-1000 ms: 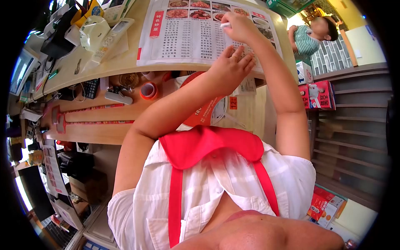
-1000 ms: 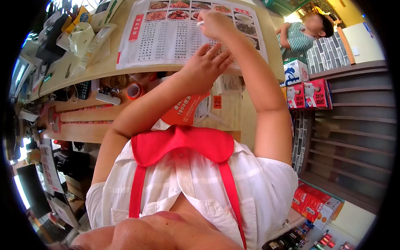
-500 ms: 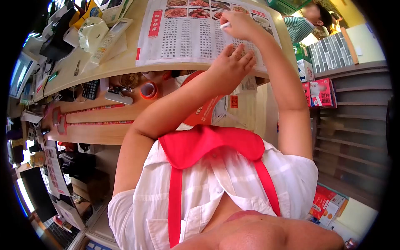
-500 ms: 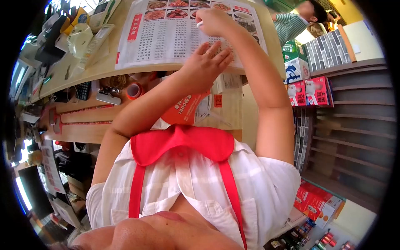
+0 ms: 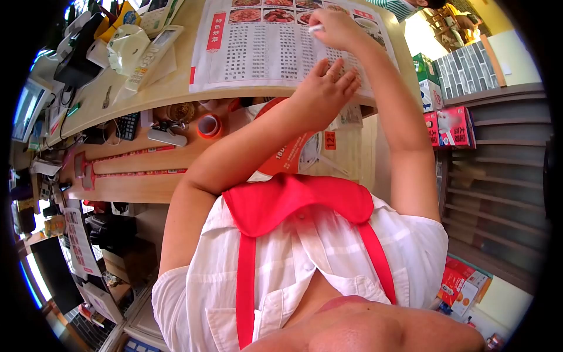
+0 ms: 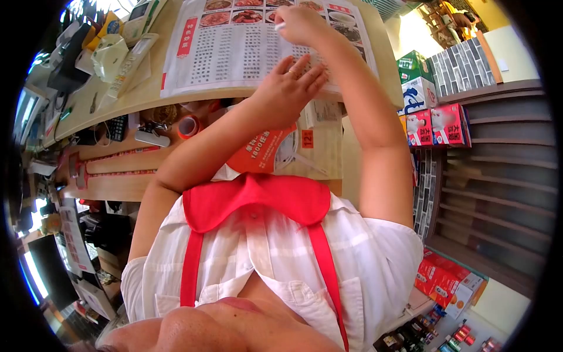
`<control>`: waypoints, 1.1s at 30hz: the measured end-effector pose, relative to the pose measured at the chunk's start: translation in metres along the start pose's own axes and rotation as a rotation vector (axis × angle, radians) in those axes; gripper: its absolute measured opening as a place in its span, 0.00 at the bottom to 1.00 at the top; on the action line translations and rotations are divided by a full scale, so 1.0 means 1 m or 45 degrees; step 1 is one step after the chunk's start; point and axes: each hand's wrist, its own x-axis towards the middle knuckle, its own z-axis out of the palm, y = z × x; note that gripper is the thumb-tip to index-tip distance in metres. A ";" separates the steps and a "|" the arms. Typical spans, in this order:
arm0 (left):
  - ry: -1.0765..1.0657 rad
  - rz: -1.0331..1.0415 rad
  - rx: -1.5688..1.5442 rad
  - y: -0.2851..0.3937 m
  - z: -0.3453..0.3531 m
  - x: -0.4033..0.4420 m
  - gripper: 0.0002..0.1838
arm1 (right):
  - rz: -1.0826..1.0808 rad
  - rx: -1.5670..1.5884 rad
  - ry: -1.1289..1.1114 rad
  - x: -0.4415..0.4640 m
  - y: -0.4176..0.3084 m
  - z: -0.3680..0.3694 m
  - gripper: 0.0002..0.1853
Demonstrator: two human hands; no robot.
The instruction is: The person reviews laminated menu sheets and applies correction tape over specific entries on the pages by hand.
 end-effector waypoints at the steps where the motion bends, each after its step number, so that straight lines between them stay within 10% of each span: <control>1: 0.005 -0.002 0.003 0.000 -0.001 0.000 0.39 | 0.010 0.033 -0.114 -0.001 -0.002 -0.005 0.10; 7: -0.044 -0.008 -0.028 0.001 -0.001 0.002 0.40 | -0.065 -0.187 0.403 0.011 0.015 0.024 0.11; 16: -0.016 -0.045 -0.213 0.002 -0.011 0.002 0.41 | 0.284 0.518 0.199 -0.045 0.018 0.006 0.14; 33: 0.093 -0.250 0.019 -0.014 -0.018 -0.051 0.34 | -0.023 0.196 0.276 -0.067 -0.025 0.011 0.10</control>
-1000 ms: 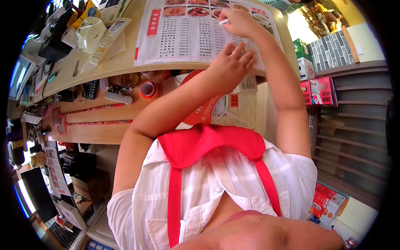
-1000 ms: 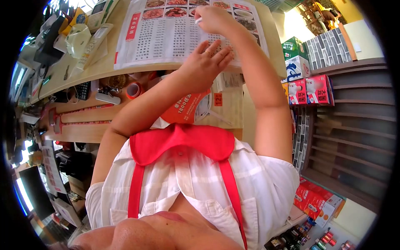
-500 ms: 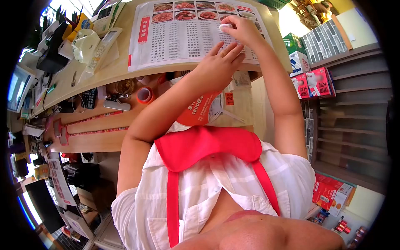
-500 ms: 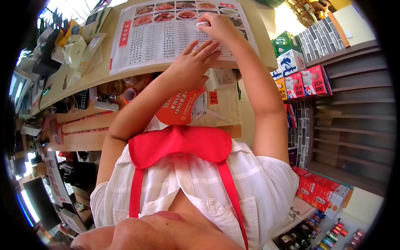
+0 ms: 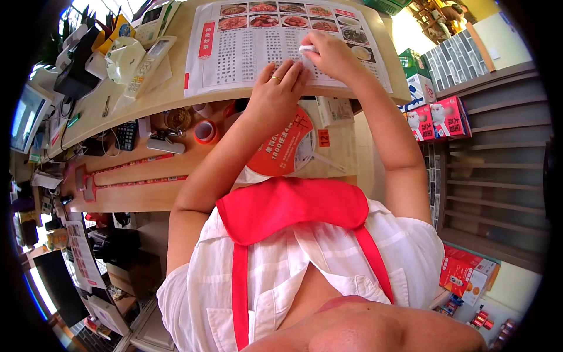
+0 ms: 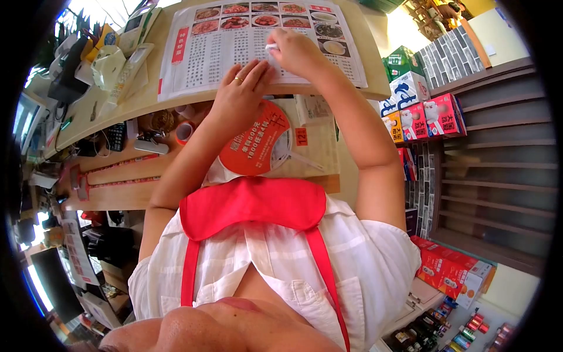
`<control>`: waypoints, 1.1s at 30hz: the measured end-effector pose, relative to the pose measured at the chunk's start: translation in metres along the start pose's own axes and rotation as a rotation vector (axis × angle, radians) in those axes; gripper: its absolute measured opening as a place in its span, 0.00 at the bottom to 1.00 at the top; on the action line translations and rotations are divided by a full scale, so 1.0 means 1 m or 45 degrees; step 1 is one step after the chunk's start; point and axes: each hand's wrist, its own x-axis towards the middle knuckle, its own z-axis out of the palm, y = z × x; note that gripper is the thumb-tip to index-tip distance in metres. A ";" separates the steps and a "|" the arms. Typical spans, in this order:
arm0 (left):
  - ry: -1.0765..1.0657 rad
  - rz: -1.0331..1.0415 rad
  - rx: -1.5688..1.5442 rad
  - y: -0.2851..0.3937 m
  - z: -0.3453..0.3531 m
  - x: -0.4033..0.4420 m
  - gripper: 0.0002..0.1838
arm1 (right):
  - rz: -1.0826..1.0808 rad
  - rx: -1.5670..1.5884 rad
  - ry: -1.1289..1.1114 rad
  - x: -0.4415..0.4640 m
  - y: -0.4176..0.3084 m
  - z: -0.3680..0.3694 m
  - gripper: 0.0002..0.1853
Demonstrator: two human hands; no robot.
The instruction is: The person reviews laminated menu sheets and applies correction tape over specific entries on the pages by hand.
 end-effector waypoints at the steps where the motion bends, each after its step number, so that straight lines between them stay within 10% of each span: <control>1: 0.001 0.003 -0.002 0.000 0.000 0.000 0.34 | -0.005 0.001 -0.009 -0.001 -0.001 -0.001 0.10; 33: 0.025 -0.003 -0.063 0.001 0.000 -0.001 0.36 | 0.003 -0.184 -0.032 0.016 -0.004 0.007 0.10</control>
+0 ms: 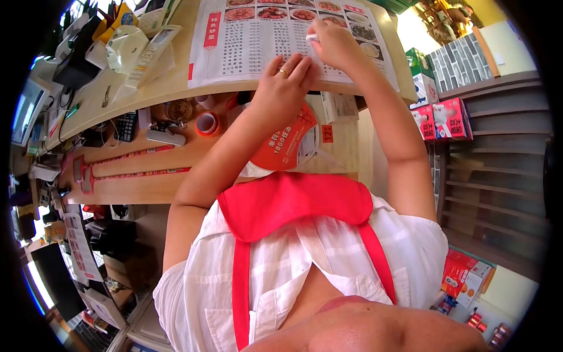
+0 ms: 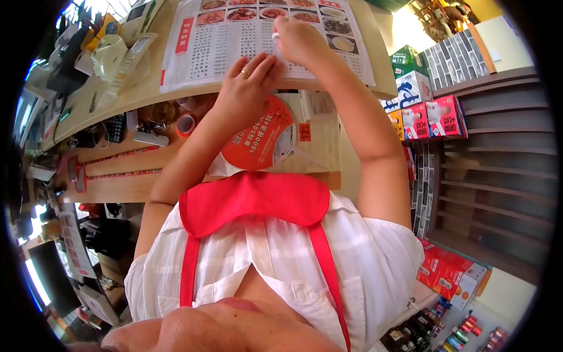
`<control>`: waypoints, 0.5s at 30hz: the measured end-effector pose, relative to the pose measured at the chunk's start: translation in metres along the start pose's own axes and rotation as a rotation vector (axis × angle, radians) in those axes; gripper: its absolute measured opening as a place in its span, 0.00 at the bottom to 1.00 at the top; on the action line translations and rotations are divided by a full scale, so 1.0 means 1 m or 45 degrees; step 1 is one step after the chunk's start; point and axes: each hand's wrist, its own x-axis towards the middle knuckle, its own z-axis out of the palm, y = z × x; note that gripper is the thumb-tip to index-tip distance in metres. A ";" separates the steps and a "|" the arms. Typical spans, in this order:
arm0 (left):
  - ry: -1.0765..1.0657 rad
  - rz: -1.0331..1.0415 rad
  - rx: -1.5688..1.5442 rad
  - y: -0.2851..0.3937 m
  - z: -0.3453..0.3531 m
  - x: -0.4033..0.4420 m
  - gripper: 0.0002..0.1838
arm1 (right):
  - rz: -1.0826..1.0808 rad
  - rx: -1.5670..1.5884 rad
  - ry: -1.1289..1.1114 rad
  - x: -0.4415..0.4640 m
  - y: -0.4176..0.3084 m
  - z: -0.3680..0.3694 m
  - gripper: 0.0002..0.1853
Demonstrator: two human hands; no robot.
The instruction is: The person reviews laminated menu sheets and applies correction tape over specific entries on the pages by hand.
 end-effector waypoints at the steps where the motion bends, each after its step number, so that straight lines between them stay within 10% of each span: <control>1: 0.006 0.005 0.001 -0.001 0.002 0.000 0.36 | -0.006 -0.031 0.068 0.004 0.001 0.002 0.10; 15: -0.005 0.007 0.010 -0.003 -0.001 0.001 0.38 | -0.040 0.041 -0.188 -0.001 -0.009 -0.012 0.10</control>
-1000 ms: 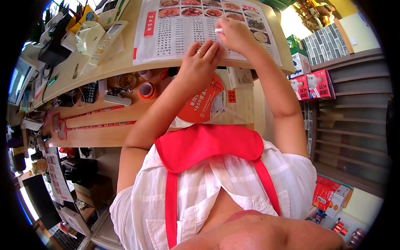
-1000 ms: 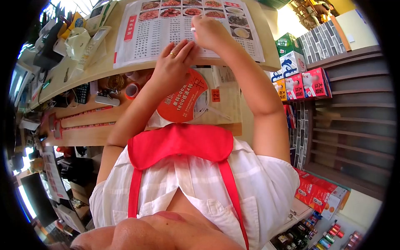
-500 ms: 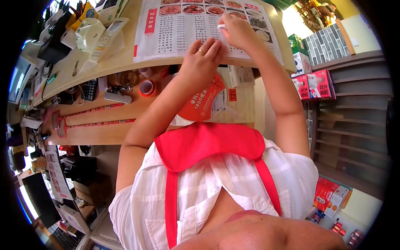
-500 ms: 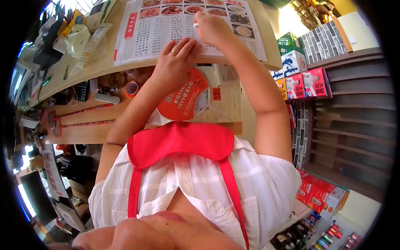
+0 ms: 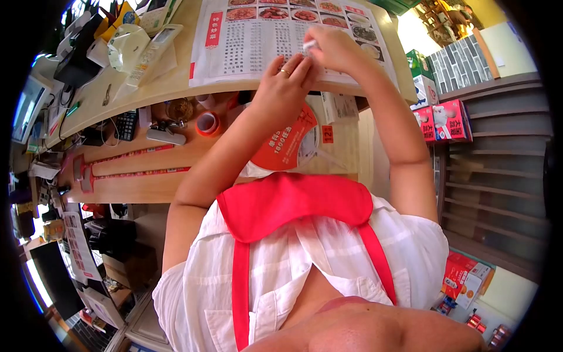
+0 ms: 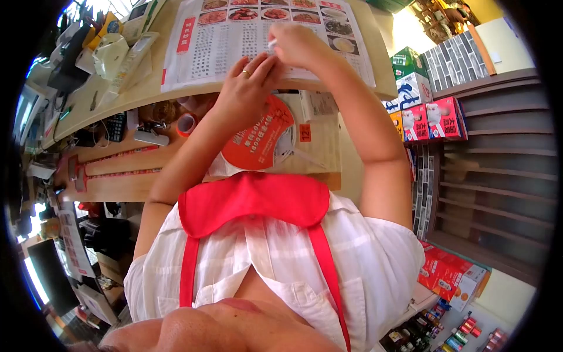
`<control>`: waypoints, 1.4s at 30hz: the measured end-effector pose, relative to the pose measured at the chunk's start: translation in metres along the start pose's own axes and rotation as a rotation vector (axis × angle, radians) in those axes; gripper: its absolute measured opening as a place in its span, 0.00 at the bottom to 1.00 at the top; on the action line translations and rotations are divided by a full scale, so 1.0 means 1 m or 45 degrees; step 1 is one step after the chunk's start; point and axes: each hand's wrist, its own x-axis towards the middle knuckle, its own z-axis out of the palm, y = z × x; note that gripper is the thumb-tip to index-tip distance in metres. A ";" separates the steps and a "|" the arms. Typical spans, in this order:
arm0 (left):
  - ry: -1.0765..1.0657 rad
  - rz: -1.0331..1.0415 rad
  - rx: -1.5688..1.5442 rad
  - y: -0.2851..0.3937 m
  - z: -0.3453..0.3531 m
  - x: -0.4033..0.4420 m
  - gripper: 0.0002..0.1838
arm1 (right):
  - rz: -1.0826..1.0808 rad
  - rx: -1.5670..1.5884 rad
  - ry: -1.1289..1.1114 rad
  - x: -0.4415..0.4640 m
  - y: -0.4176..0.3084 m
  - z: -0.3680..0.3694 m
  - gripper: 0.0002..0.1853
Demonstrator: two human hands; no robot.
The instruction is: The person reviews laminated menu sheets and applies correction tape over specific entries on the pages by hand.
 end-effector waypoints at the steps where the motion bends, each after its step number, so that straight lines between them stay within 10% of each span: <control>1: -0.005 -0.004 -0.012 0.001 -0.001 -0.001 0.38 | 0.025 -0.027 0.080 0.006 0.005 0.007 0.10; 42: -0.050 0.006 -0.019 0.000 -0.003 -0.002 0.38 | 0.245 -0.172 0.234 0.011 0.022 0.014 0.11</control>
